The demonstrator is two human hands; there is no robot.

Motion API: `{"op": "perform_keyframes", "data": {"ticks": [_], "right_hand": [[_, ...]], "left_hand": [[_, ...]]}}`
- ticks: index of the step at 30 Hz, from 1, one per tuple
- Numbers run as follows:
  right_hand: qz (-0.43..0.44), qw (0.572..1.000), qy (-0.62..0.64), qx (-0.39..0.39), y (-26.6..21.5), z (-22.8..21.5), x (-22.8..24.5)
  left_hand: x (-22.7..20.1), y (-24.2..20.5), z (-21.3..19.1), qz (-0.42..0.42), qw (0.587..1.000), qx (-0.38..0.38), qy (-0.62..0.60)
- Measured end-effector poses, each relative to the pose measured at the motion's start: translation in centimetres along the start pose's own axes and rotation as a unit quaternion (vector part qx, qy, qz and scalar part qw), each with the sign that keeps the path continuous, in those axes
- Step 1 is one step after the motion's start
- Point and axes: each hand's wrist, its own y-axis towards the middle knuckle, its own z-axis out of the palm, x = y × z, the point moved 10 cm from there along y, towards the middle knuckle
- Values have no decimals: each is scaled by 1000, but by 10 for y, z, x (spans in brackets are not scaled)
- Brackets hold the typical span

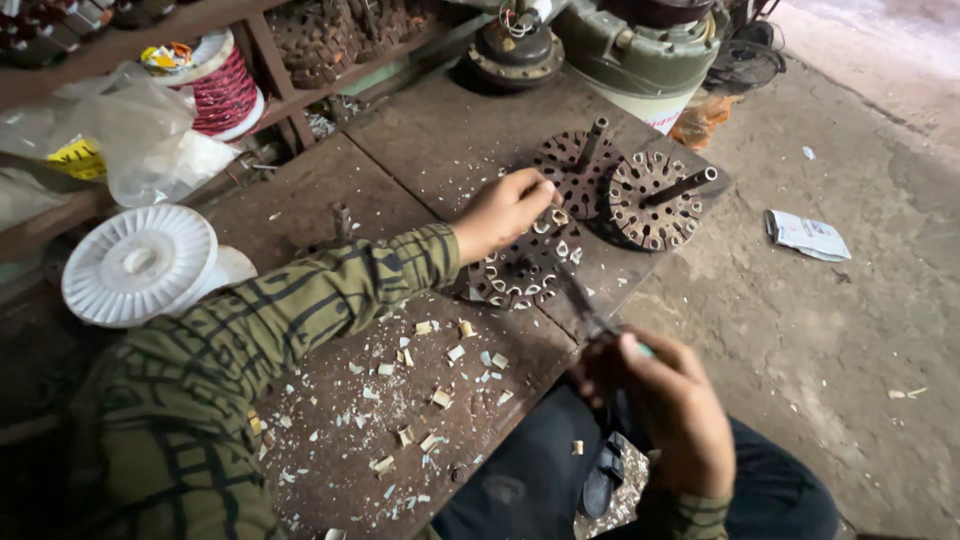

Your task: The person uses pliers to remove small white insulating pieces from the slots of a circular metal stator core. They work methodically around the component, placing the removed pieces on the table.

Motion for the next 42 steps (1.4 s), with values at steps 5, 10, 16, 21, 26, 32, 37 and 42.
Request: {"op": "perform_keyframes", "data": {"ticks": [5, 10, 16, 21, 26, 32, 37, 42], "right_hand": [[43, 997, 41, 57, 20, 19, -28], [17, 995, 78, 55, 27, 22, -22], [13, 997, 56, 58, 30, 17, -23], [19, 992, 99, 71, 34, 9, -28], [20, 992, 102, 73, 34, 9, -28], [61, 978, 178, 94, 46, 7, -39], [111, 880, 416, 203, 49, 18, -47], [64, 876, 428, 215, 28, 22, -28]], "left_hand": [[18, 14, 14, -80, 996, 23, 18], [0, 21, 7, 8, 997, -33, 75], [5, 16, 7, -100, 990, -9, 96], [-7, 15, 3, -66, 990, -47, 111], [-19, 4, -12, -14, 982, -128, 137], [-31, 5, -12, 23, 981, -142, 132], [-37, 12, -8, 64, 982, -134, 119], [-35, 19, 1, 55, 985, -100, 132]]}}
